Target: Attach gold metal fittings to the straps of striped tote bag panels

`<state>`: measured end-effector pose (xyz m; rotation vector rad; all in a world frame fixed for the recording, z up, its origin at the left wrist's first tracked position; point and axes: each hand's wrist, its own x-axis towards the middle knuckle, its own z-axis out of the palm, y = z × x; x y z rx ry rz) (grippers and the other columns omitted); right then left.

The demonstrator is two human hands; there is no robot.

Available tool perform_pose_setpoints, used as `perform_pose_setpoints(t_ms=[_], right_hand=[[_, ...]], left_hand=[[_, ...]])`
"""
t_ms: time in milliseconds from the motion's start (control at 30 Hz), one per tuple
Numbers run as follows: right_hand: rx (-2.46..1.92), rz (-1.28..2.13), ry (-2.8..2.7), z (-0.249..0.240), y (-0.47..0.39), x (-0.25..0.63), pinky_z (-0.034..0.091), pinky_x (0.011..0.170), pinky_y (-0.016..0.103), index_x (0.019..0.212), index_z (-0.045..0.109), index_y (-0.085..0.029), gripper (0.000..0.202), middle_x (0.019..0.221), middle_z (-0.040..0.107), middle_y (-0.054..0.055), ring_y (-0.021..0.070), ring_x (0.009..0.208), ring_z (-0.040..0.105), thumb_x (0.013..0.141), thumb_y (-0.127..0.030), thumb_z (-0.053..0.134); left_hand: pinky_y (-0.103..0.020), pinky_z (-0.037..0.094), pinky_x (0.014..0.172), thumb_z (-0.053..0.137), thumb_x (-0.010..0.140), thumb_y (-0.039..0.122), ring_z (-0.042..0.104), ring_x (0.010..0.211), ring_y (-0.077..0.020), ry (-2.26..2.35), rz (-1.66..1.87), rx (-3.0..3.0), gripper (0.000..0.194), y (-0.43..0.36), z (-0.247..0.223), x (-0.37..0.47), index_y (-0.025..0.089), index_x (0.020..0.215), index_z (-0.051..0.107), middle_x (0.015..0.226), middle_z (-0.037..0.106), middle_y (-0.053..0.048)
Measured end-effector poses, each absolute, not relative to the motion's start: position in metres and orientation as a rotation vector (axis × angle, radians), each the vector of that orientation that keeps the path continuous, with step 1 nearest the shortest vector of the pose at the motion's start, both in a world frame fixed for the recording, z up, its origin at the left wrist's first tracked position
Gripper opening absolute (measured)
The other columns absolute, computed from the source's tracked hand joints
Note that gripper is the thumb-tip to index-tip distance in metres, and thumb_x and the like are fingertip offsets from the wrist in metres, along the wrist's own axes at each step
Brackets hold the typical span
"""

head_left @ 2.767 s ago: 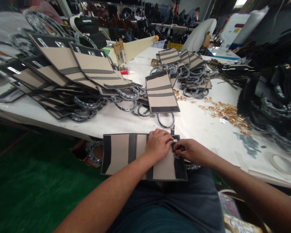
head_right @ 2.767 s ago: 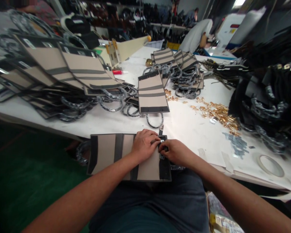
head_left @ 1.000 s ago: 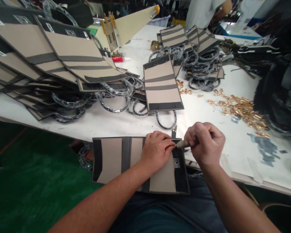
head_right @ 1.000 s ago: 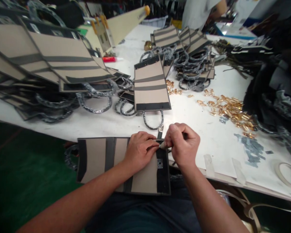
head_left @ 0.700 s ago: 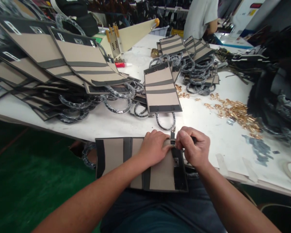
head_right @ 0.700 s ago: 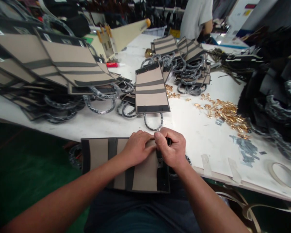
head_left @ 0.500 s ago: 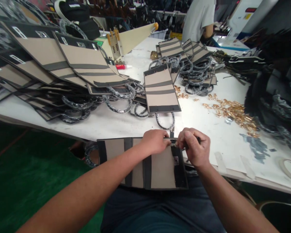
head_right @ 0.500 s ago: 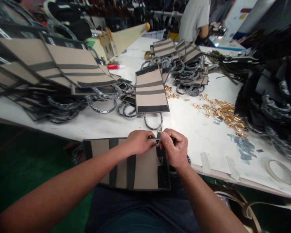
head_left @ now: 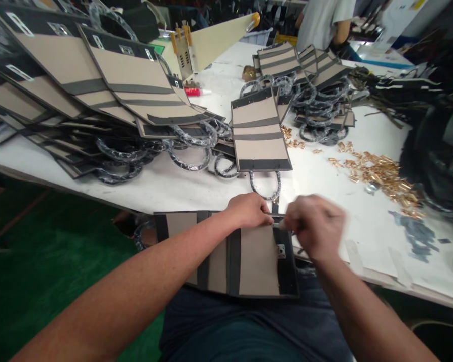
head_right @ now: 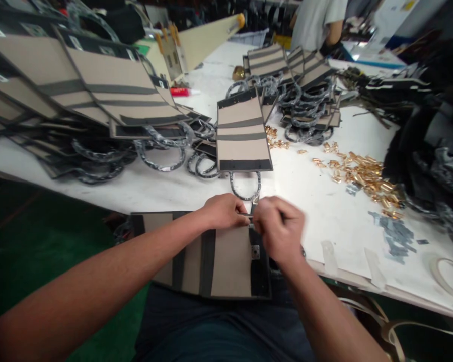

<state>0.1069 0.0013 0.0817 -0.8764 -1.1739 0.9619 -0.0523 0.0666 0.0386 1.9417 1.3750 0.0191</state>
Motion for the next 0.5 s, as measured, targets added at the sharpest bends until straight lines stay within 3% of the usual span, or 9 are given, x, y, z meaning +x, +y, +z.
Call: perform_pose_setpoints(t_ms=[267, 500], right_hand=[[-0.833, 0.914, -1.144, 0.070, 0.004, 0.110, 0.036, 0.043, 0.029, 0.063, 0.058, -0.022, 0.035, 0.056, 0.050, -0.003, 0.0125, 0.044, 0.045, 0.095, -0.027, 0.072], [-0.873, 0.982, -1.127, 0.057, 0.003, 0.106, 0.034, 0.042, 0.028, 0.060, 0.052, -0.023, 0.042, 0.054, 0.047, -0.004, 0.0125, 0.043, 0.043, 0.097, -0.031, 0.071]], left_hand=[[-0.028, 0.039, 0.063, 0.081, 0.073, 0.052, 0.069, 0.080, -0.0185, 1.362, 0.039, 1.916, 0.023, 0.069, 0.037, -0.054, 0.033, 0.085, 0.083, 0.087, 0.079, 0.004], [-0.027, 0.038, 0.061, 0.081, 0.073, 0.050, 0.069, 0.078, -0.0178, 1.347, 0.052, 1.906, 0.022, 0.067, 0.039, -0.055, 0.033, 0.086, 0.084, 0.081, 0.078, 0.004]])
